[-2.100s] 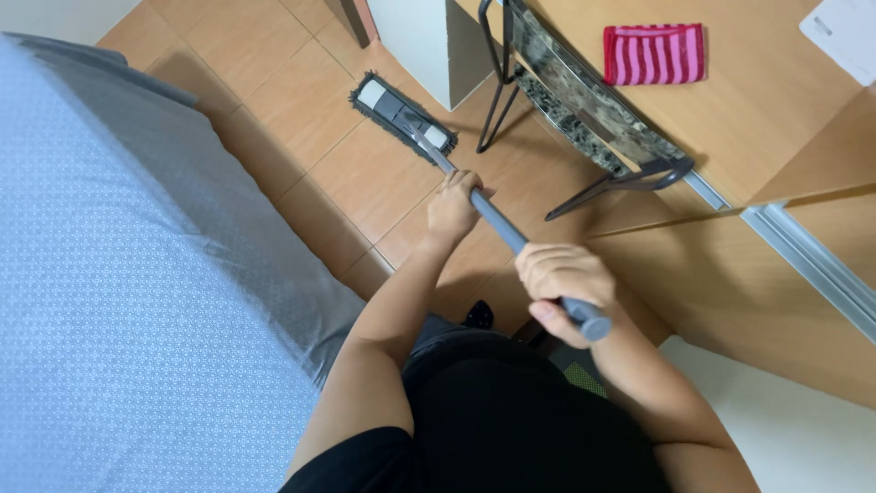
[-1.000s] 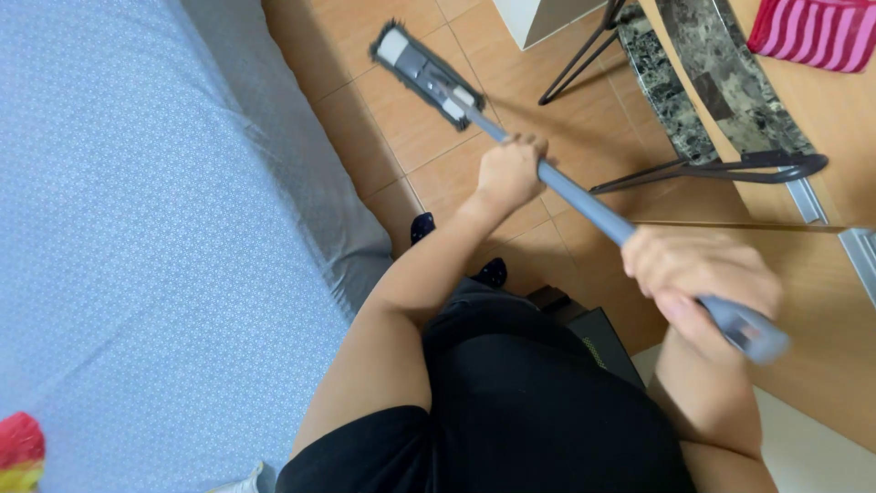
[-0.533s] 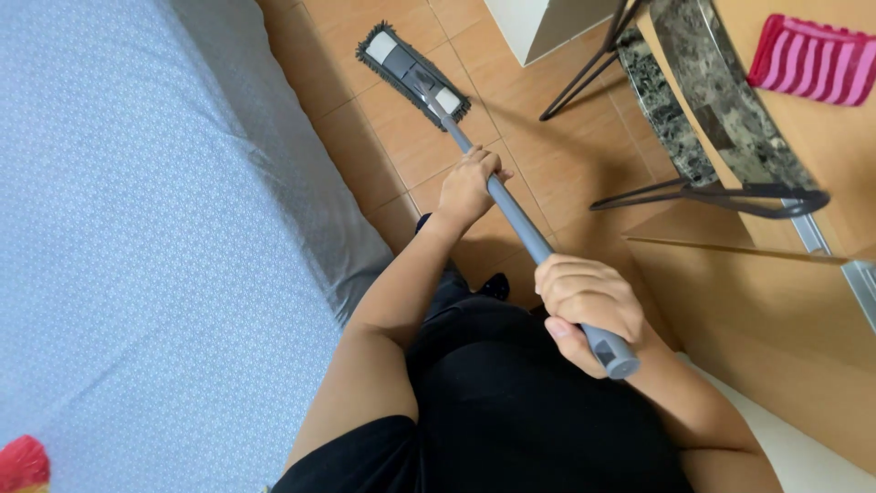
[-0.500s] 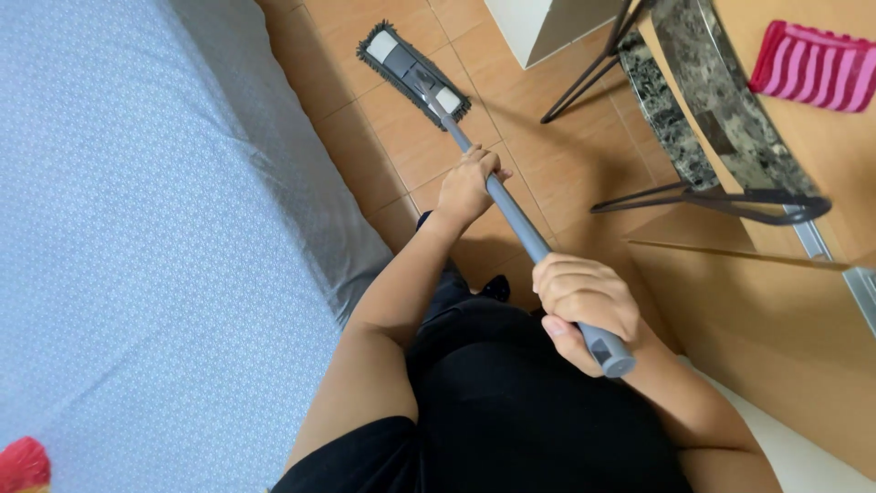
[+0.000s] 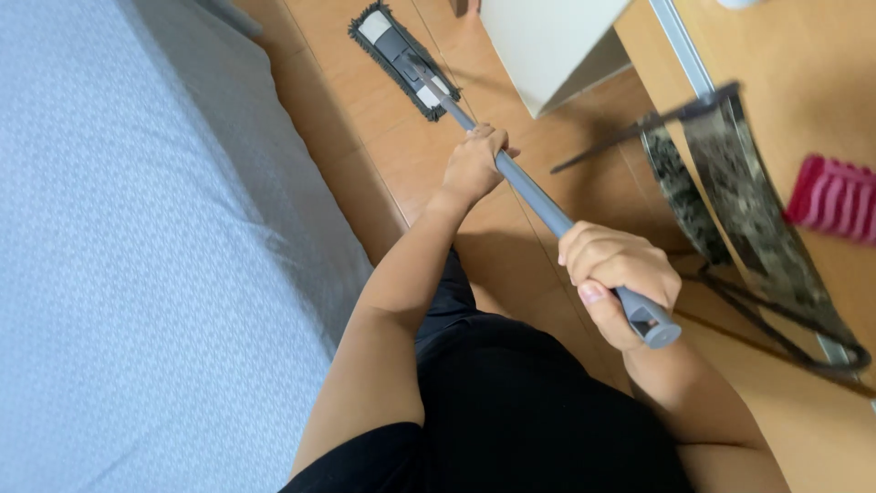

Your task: The person mops a tiled floor in a bedroom using a flat mop. They periodically pick up a spray bottle to apply liquid to the floor and then continue mopping the area.

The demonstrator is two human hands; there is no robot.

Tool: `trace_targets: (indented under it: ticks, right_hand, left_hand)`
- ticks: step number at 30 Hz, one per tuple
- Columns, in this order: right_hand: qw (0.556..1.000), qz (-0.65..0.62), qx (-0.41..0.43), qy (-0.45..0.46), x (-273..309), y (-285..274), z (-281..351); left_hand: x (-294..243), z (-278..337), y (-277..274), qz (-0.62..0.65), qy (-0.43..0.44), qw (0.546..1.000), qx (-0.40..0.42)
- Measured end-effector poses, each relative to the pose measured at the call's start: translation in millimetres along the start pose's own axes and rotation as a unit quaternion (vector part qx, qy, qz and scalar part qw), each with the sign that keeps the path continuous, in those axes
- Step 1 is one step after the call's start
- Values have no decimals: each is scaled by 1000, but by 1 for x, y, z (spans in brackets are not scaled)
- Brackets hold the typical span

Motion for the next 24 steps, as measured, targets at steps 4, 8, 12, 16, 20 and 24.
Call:
trace_targets:
  ticks: [4,8,12,16,20,24]
  right_hand:
    - [1000,-2,10,-15,-55,18,-61]
    - [999,13,29,-31,-103,29,-124]
    - [999,8,12,-30,-153,34,-170]
    - [998,14,37,-41,-207,40,-190]
    - [999,22,21,-11,-257,28,-192]
    - [997,66,31,33,-275,17,-184]
  left_hand:
    - [49,-65,-27,4,8,1000,-20]
    - [86,-124,-54,32,28,998,-35]
    - [103,-186,-88,55,2,998,-19]
    - [147,-233,-80,73,2,997,-36]
    - [185,-284,-47,83,-27,993,-82]
    - [168,-300,-60,69,-125,989,-28]
Point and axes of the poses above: each hand's wrist, its own z-axis away from the middle knuckle, its own y-axis out of the palm, x = y × z, the point moved 2 cm from there along -z, towards the middle knuckle, and after that the axes turned 5 degrees about -y, right-handed, at the moved point
